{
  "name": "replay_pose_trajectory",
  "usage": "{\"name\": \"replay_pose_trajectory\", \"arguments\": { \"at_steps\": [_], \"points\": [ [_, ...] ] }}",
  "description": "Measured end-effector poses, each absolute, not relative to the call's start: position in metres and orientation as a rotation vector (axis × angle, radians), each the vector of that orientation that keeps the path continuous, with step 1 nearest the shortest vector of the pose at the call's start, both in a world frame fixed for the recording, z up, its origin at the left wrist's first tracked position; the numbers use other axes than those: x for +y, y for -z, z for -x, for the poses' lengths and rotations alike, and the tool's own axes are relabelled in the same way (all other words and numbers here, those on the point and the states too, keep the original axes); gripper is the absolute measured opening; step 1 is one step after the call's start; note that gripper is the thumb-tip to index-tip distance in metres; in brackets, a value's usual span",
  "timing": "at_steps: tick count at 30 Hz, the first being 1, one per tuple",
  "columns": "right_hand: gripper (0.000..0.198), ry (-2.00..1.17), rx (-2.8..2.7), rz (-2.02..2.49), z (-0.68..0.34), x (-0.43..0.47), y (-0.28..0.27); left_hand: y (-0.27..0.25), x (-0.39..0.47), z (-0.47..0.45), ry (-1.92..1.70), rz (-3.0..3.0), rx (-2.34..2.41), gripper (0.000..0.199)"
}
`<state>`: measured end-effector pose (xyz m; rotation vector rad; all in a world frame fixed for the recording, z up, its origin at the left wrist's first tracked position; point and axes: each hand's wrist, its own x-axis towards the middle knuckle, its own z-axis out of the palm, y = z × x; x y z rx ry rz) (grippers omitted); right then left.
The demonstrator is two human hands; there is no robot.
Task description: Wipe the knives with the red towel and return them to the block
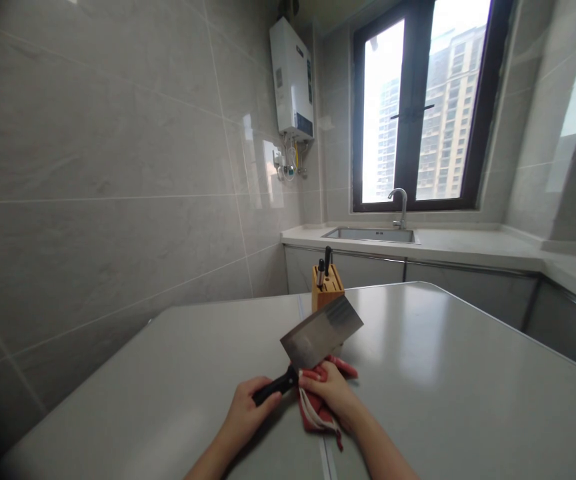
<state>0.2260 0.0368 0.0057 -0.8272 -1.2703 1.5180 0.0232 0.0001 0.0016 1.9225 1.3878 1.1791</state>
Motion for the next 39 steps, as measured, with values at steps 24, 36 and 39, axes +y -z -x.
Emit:
{"name": "replay_pose_trajectory", "arguments": {
  "at_steps": [24, 36, 39],
  "points": [
    [0.048, -1.736, -1.41, 0.775, -0.229, 0.028, -0.011, -0.003, -0.002, -0.023, -1.214, -1.934, 1.41, 0.039],
    [0.033, -1.542, -1.348, 0.987, -0.22, 0.029, -0.004, 0.001, -0.003, -0.023, -1.191, -1.984, 1.386, 0.035],
    [0.036, -1.507, -1.329, 1.005, -0.218, 0.031, -0.001, 0.0, -0.003, -0.024, -1.192, -1.982, 1.372, 0.035]
  ]
}}
